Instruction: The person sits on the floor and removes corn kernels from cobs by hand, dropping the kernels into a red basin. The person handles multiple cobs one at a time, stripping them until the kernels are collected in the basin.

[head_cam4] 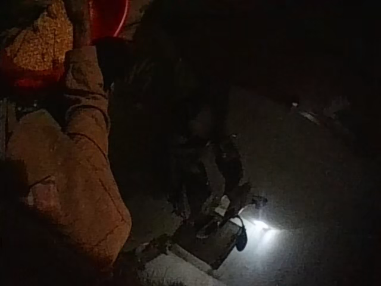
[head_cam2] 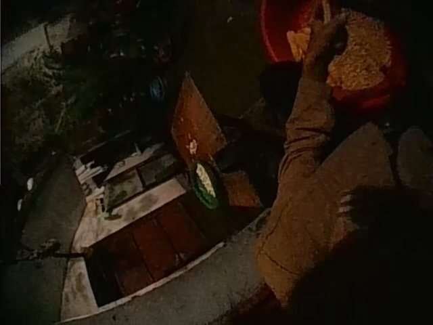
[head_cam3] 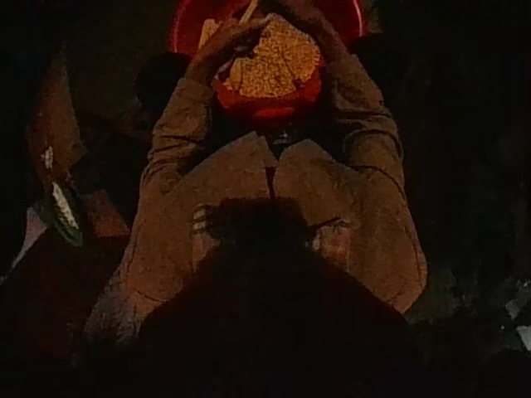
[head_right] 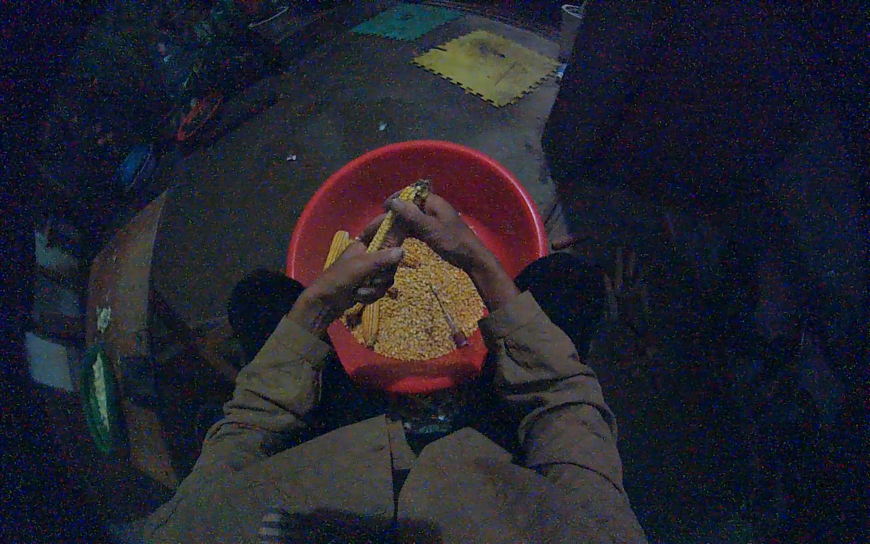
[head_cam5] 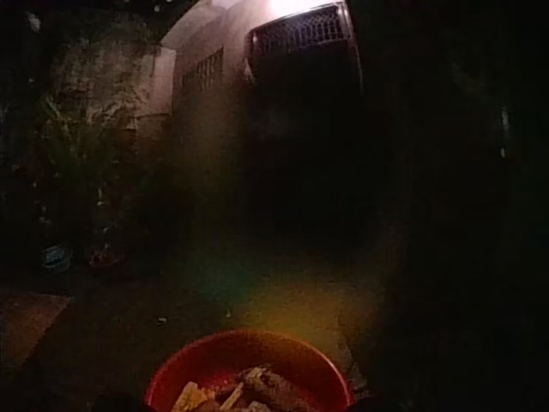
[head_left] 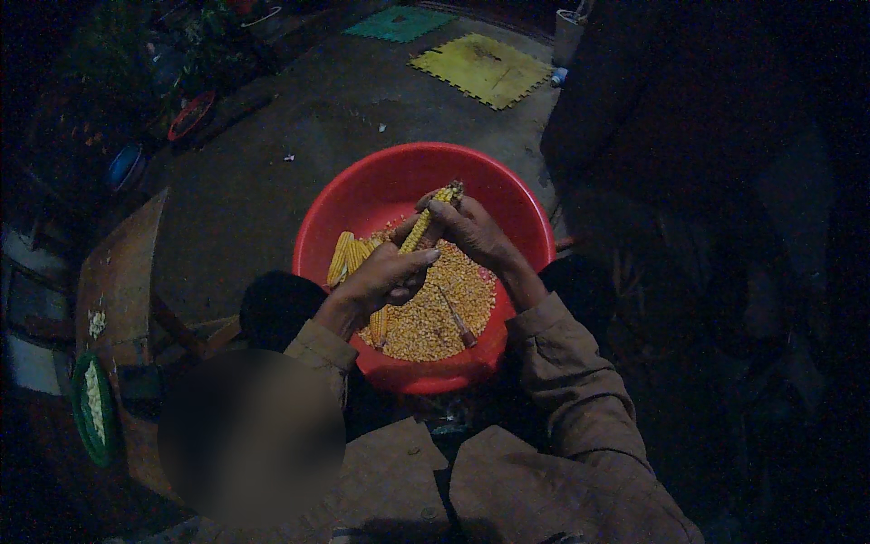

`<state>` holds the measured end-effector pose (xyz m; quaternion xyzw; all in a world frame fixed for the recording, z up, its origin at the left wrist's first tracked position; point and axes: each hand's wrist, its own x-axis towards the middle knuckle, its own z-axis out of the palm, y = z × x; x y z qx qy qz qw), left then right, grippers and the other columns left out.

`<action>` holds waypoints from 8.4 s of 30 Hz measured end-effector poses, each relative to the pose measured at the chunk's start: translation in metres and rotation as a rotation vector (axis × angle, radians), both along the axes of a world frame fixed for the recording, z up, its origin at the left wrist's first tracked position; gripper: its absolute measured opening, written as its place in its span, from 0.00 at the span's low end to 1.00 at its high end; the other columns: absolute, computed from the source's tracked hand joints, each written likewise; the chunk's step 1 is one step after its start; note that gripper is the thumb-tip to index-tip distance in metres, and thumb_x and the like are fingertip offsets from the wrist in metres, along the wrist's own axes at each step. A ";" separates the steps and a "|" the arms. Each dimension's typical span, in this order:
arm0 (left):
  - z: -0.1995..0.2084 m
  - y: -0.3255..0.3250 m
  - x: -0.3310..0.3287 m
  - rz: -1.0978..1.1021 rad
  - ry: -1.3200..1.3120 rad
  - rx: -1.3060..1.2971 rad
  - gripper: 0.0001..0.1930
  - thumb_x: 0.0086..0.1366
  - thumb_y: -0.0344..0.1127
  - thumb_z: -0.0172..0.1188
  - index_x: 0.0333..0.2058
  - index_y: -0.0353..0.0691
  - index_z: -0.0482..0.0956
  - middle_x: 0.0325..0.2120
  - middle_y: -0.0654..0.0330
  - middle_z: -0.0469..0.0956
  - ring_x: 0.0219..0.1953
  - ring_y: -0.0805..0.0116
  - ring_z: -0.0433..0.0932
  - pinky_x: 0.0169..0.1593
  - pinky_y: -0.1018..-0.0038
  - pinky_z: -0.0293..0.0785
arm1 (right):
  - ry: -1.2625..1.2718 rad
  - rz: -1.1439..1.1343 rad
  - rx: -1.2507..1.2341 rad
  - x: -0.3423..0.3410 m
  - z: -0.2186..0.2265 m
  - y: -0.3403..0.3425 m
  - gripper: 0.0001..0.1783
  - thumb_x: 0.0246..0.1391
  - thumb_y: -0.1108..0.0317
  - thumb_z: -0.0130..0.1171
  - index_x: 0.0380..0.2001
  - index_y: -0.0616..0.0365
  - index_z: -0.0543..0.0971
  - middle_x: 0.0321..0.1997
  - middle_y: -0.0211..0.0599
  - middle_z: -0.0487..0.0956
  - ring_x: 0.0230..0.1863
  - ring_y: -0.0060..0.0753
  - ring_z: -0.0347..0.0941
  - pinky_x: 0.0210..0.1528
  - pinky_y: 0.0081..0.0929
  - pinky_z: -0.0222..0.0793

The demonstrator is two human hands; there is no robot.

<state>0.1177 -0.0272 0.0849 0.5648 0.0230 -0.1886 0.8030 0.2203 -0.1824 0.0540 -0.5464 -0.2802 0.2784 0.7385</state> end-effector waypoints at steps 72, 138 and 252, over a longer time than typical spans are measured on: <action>-0.018 -0.009 0.002 0.088 -0.074 0.207 0.18 0.59 0.34 0.58 0.47 0.44 0.64 0.16 0.73 0.62 0.12 0.85 0.58 0.13 0.85 0.50 | 0.019 0.088 0.072 -0.011 -0.010 0.006 0.26 0.55 0.64 0.56 0.52 0.66 0.62 0.50 0.46 0.75 0.49 0.34 0.72 0.51 0.32 0.67; -0.046 -0.003 0.011 0.300 -0.268 0.528 0.23 0.64 0.58 0.51 0.29 0.40 0.74 0.14 0.70 0.66 0.13 0.83 0.62 0.15 0.82 0.55 | 0.240 0.063 0.250 -0.003 -0.004 0.004 0.19 0.62 0.59 0.46 0.46 0.66 0.69 0.49 0.53 0.75 0.48 0.41 0.74 0.49 0.34 0.70; -0.046 -0.010 0.007 0.380 -0.689 1.314 0.25 0.56 0.40 0.64 0.50 0.41 0.65 0.37 0.48 0.79 0.36 0.51 0.80 0.34 0.62 0.76 | 0.256 -0.249 0.286 -0.013 -0.017 0.021 0.29 0.54 0.67 0.58 0.55 0.68 0.60 0.38 0.44 0.79 0.39 0.33 0.77 0.43 0.28 0.73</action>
